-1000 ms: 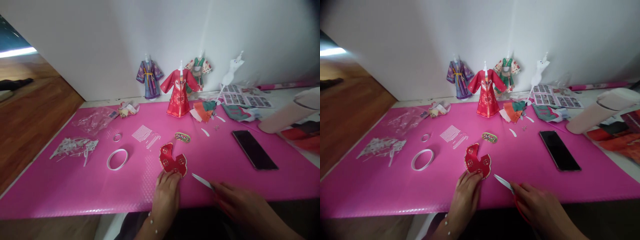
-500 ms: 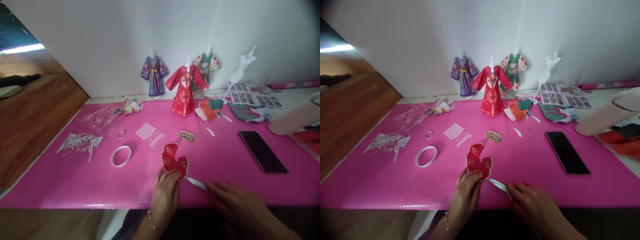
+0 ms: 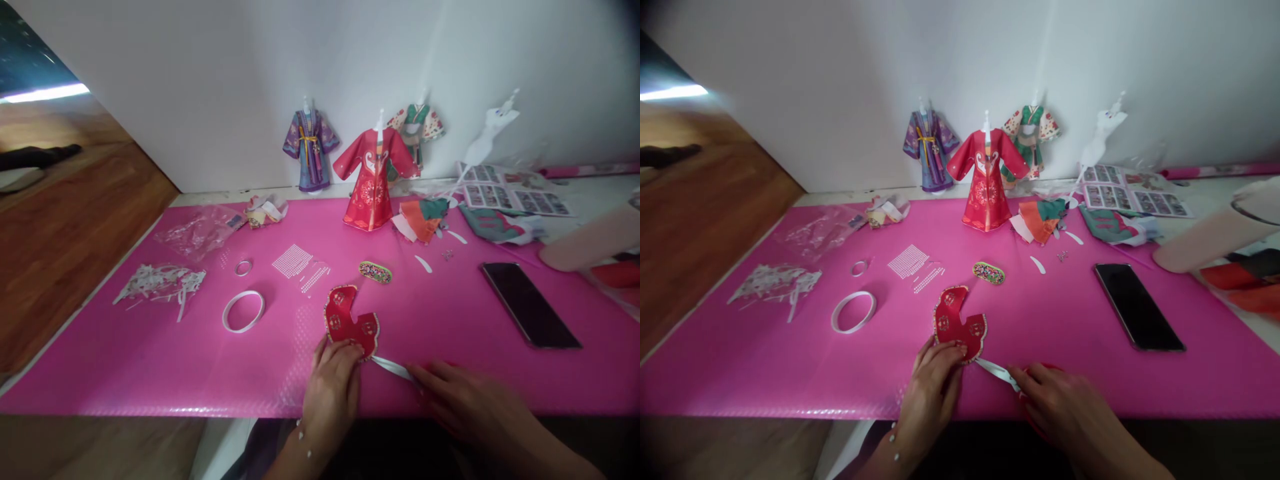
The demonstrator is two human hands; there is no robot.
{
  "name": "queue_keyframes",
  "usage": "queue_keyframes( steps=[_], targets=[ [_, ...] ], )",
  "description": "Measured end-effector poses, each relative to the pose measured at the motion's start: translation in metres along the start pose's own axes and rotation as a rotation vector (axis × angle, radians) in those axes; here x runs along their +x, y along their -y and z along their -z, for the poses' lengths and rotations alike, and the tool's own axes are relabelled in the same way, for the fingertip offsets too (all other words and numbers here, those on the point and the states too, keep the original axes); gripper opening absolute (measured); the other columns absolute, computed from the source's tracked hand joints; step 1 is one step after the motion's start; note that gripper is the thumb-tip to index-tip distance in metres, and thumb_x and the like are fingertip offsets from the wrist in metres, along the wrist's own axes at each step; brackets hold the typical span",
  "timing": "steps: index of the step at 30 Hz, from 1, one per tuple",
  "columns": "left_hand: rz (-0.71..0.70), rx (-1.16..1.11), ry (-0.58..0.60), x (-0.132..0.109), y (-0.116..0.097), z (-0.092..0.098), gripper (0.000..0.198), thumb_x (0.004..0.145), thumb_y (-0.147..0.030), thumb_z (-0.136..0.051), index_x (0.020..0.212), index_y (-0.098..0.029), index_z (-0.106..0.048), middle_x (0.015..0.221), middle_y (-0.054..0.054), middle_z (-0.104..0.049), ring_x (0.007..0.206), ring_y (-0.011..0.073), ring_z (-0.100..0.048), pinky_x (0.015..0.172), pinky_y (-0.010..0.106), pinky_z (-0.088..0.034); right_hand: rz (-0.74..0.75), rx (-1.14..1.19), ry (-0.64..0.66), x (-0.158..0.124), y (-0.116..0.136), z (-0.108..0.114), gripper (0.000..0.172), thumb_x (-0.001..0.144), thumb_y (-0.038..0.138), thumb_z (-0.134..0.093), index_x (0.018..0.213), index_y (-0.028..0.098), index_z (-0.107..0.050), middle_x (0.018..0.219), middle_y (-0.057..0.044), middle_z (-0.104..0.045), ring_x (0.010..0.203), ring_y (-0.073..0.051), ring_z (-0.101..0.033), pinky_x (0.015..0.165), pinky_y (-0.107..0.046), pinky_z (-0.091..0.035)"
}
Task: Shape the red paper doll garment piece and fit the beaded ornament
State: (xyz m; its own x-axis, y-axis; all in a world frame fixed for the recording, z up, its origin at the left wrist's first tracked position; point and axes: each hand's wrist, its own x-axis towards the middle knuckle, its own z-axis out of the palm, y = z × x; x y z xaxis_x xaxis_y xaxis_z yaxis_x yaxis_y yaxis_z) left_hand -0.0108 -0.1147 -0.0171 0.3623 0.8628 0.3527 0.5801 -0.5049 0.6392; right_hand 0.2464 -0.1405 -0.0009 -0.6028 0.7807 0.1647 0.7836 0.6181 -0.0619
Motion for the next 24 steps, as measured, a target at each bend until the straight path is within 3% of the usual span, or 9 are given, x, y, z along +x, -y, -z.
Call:
queue_keyframes(
  steps=[24],
  targets=[
    [-0.011,-0.007,-0.008,0.0004,0.0007,0.0002,0.035,0.087,-0.002,-0.051,0.116,-0.02,-0.061,0.11,0.008,-0.07,0.108,0.0231,-0.064,0.108,0.052,-0.042,-0.005,0.01,-0.008,0.0025,0.0009,-0.0002,0.03,0.096,0.02,-0.037,0.121,0.023,-0.055,0.075,0.002,-0.065,0.056,-0.014,-0.063,0.047,-0.029,-0.034]
  ],
)
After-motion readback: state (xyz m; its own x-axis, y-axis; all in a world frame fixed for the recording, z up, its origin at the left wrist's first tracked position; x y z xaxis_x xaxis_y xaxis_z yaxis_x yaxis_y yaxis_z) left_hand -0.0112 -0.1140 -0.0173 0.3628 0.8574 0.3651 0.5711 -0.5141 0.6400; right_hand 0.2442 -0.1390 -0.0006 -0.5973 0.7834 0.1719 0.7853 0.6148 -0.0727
